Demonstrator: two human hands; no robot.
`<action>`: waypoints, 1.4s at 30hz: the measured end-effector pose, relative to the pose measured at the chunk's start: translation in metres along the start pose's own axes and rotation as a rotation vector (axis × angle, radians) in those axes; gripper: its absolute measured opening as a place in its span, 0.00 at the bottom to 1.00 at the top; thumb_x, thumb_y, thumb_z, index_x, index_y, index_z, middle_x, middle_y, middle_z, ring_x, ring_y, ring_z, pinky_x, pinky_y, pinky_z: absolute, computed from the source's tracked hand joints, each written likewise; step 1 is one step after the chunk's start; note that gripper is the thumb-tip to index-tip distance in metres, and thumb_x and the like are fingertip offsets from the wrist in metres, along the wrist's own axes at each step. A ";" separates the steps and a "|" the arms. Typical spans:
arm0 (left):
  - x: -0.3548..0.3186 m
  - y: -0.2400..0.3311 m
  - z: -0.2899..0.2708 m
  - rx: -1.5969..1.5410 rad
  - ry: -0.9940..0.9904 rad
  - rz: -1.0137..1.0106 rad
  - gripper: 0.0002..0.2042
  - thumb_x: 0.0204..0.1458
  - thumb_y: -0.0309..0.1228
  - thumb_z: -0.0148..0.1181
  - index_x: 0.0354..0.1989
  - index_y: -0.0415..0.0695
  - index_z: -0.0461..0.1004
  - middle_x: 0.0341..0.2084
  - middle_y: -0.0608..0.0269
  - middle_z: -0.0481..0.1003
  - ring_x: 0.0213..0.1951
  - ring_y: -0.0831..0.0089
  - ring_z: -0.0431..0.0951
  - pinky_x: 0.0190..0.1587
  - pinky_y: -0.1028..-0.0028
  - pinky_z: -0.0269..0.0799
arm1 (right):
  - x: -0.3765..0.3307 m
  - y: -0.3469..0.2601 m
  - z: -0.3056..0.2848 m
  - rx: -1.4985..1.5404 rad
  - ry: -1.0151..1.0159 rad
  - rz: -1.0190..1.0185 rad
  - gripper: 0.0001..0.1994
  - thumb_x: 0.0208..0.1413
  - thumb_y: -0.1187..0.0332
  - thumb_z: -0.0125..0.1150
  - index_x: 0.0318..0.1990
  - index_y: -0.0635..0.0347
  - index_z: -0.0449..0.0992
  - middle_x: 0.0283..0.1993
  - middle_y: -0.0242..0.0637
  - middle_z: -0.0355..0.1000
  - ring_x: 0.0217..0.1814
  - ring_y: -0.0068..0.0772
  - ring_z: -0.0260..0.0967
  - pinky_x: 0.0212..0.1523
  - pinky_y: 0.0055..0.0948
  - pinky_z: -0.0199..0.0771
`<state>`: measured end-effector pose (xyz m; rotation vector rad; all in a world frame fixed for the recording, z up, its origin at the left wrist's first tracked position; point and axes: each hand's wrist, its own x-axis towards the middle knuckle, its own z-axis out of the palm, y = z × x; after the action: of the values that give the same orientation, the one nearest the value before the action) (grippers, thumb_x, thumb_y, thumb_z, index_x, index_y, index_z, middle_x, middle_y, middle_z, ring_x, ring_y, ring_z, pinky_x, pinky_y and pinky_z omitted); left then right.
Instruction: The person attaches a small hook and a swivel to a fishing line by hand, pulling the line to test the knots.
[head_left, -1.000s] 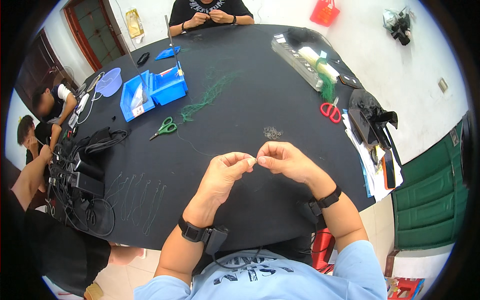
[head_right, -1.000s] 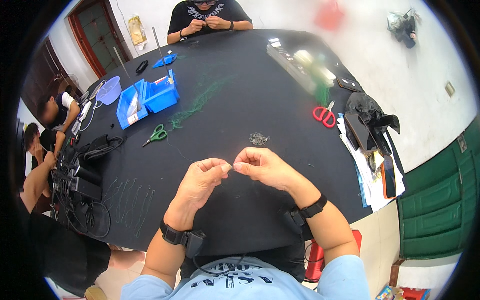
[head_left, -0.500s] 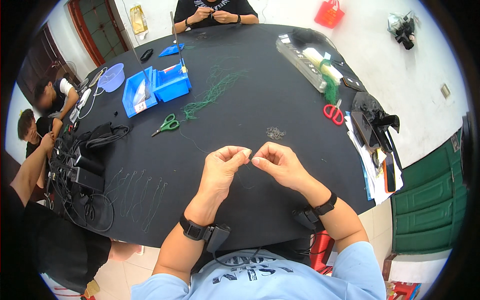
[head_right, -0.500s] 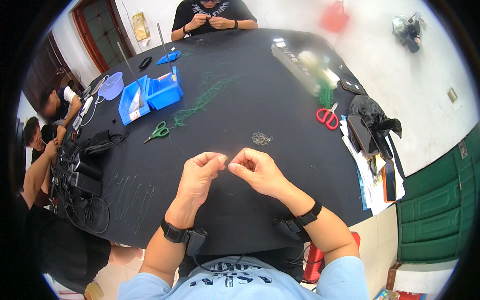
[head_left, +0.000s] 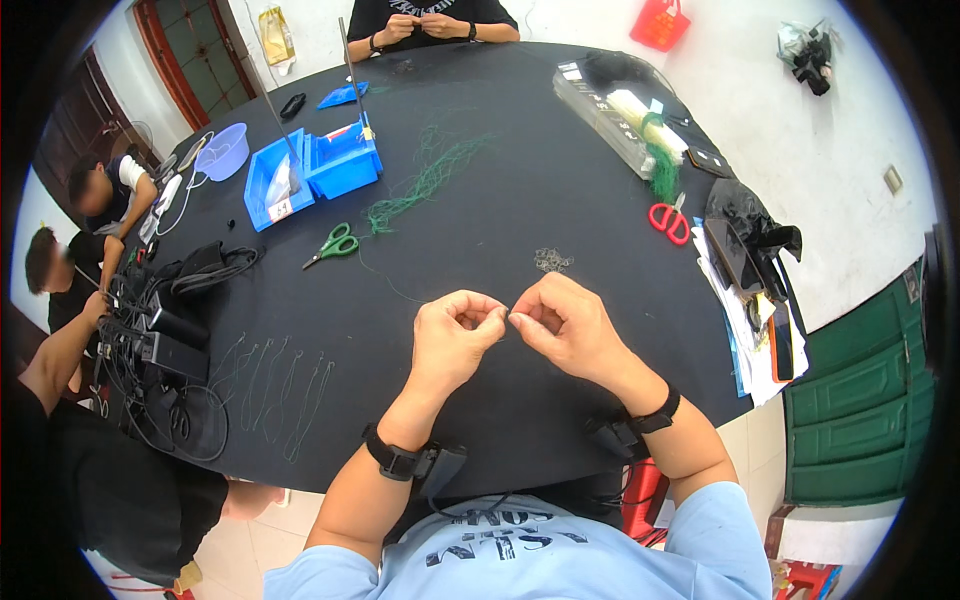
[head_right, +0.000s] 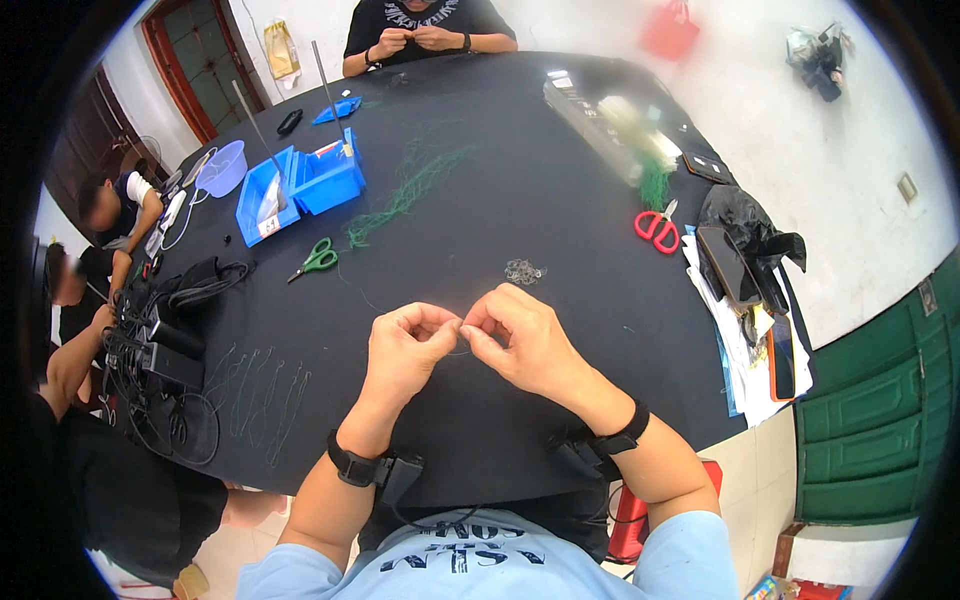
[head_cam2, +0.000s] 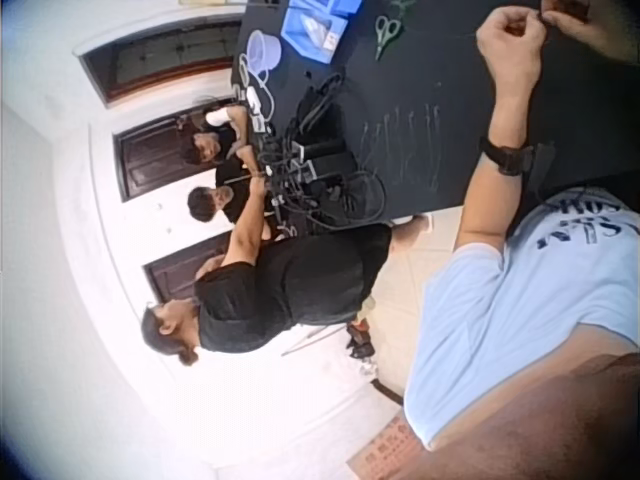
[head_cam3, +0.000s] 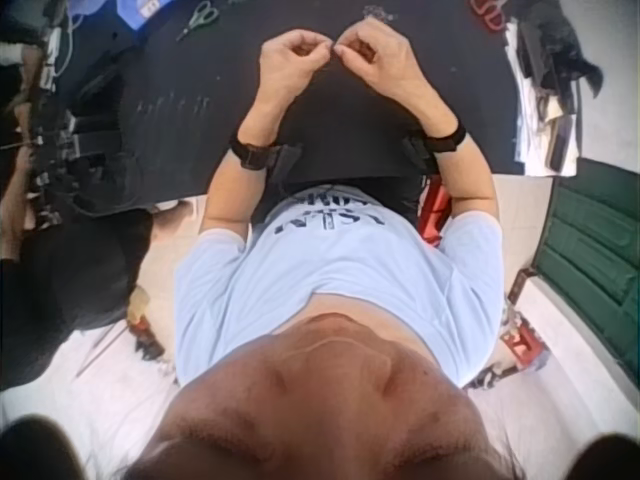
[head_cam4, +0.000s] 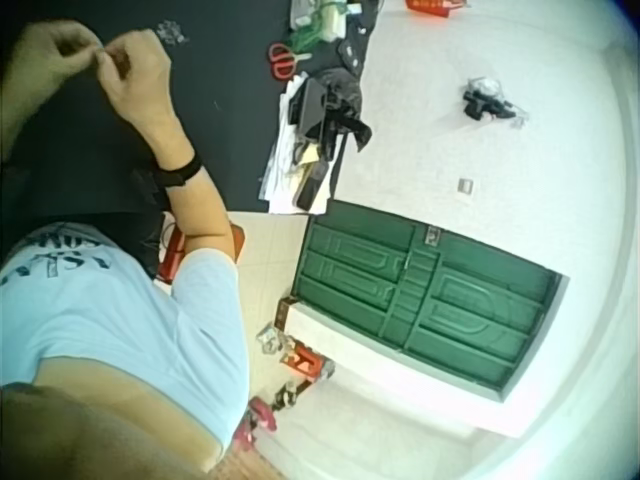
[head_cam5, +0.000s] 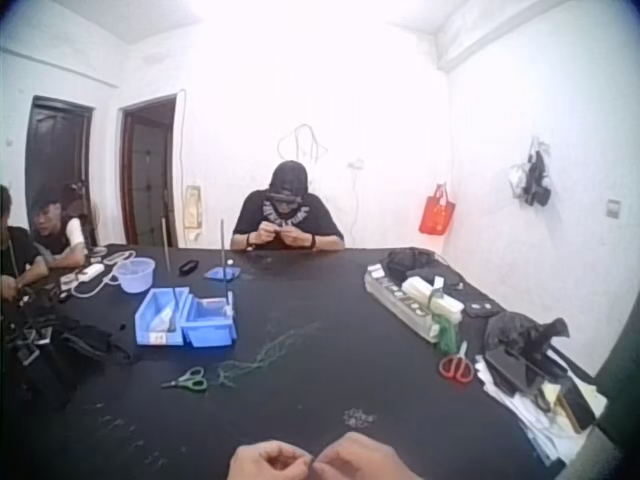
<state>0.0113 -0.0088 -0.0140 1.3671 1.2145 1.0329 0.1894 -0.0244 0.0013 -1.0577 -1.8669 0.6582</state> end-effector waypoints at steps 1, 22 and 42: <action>-0.001 0.000 0.000 0.064 -0.032 0.017 0.06 0.49 0.27 0.64 0.32 0.37 0.78 0.23 0.68 0.77 0.25 0.86 0.72 0.28 0.85 0.66 | 0.001 0.000 -0.002 -0.029 0.003 -0.013 0.05 0.51 0.73 0.63 0.32 0.62 0.73 0.27 0.33 0.66 0.25 0.24 0.64 0.25 0.23 0.65; 0.001 0.003 -0.004 -0.329 -0.108 0.120 0.02 0.51 0.22 0.63 0.31 0.38 0.79 0.31 0.68 0.75 0.32 0.84 0.71 0.35 0.83 0.65 | -0.001 0.028 0.007 0.444 -0.102 0.284 0.08 0.60 0.65 0.59 0.36 0.61 0.73 0.27 0.23 0.66 0.28 0.12 0.60 0.28 0.17 0.63; -0.001 0.000 0.002 0.201 -0.015 0.253 0.04 0.46 0.26 0.66 0.28 0.39 0.79 0.30 0.71 0.74 0.24 0.87 0.67 0.26 0.83 0.63 | 0.005 0.000 -0.008 -0.116 0.056 -0.171 0.05 0.49 0.78 0.62 0.30 0.62 0.70 0.29 0.37 0.66 0.28 0.37 0.66 0.28 0.31 0.68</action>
<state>0.0127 -0.0104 -0.0143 1.7159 1.1797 1.0935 0.1949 -0.0201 0.0069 -0.9663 -1.9399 0.4217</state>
